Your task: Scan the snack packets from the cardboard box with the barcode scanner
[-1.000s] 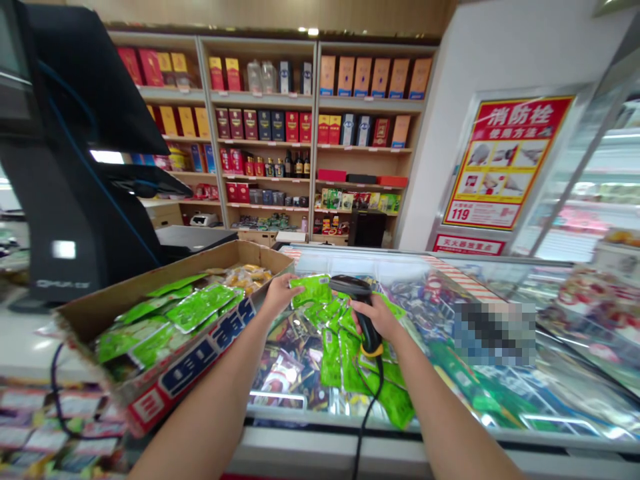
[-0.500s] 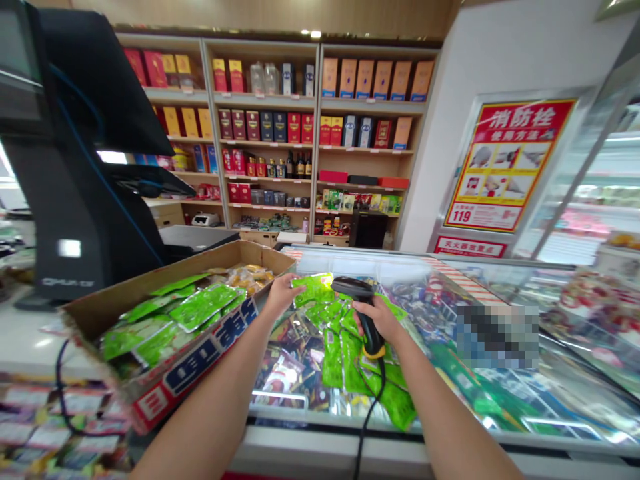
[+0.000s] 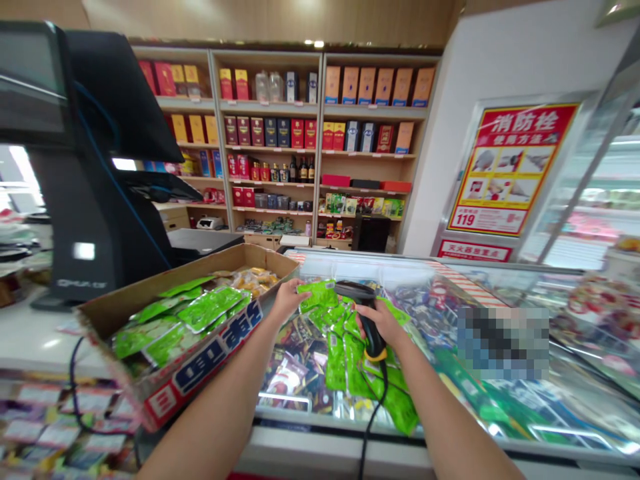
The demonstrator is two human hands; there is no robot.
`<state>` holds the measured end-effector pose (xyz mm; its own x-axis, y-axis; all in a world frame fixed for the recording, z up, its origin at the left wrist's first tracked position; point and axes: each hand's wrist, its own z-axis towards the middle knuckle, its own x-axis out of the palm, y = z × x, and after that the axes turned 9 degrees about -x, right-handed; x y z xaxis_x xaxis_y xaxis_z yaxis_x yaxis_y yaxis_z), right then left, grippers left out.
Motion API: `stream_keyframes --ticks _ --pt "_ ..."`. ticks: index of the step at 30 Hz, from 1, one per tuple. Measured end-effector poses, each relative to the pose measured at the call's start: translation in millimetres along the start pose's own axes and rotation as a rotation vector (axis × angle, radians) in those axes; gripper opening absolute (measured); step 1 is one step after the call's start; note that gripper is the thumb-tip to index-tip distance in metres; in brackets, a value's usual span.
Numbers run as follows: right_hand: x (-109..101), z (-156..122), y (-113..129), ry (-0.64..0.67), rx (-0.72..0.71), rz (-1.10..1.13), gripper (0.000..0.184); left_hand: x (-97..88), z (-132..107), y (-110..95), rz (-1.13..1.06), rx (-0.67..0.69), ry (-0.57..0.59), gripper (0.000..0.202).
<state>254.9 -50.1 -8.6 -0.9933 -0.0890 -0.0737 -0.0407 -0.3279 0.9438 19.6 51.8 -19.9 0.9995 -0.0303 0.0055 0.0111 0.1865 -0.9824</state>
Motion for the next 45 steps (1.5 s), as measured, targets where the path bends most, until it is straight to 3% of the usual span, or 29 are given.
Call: stream_keyframes --ticks 4,7,13,16,19,24,29,32,34,40,45 --pt "10.3 3.9 6.1 -0.028 -0.015 0.034 0.034 9.5 -8.4 -8.5 0.067 -0.004 -0.07 0.028" --pt "27.3 12.1 23.2 0.014 -0.047 0.049 0.033 2.4 -13.2 -33.9 0.119 0.06 -0.167 0.025" --pt "83.3 31.9 63.6 0.113 -0.112 0.076 0.029 -61.7 -35.1 -96.2 0.23 0.252 -0.586 0.021" --pt "108.8 37.0 72.4 0.192 -0.15 0.078 0.03 -90.8 -55.7 -111.3 0.264 0.432 -0.841 0.025" --pt "120.8 37.6 74.1 0.227 -0.171 0.081 0.029 -98.9 -73.3 -117.5 0.309 0.586 -0.98 0.028" --pt "105.1 31.9 68.7 0.153 -0.131 0.084 0.028 -74.1 -78.0 -113.5 0.336 0.685 -0.863 0.025" --pt "62.8 26.2 52.1 -0.015 -0.082 0.1 0.027 -28.7 -55.2 -78.5 0.397 0.652 -0.543 0.02" --pt "37.4 25.1 37.0 -0.131 -0.057 0.131 0.028 2.1 -35.5 -46.5 0.54 0.505 -0.302 0.019" --pt "24.1 23.7 26.1 -0.194 -0.044 0.144 0.028 20.7 -22.2 -27.3 0.681 0.346 -0.206 0.019" --pt "7.9 13.4 0.9 -0.301 -0.041 0.21 0.03 50.3 10.2 3.3 1.02 -0.116 -0.165 0.038" --pt "6.9 11.5 -3.1 -0.262 -0.03 0.177 0.029 48.4 19.3 18.1 1.002 -0.228 -0.155 0.031"
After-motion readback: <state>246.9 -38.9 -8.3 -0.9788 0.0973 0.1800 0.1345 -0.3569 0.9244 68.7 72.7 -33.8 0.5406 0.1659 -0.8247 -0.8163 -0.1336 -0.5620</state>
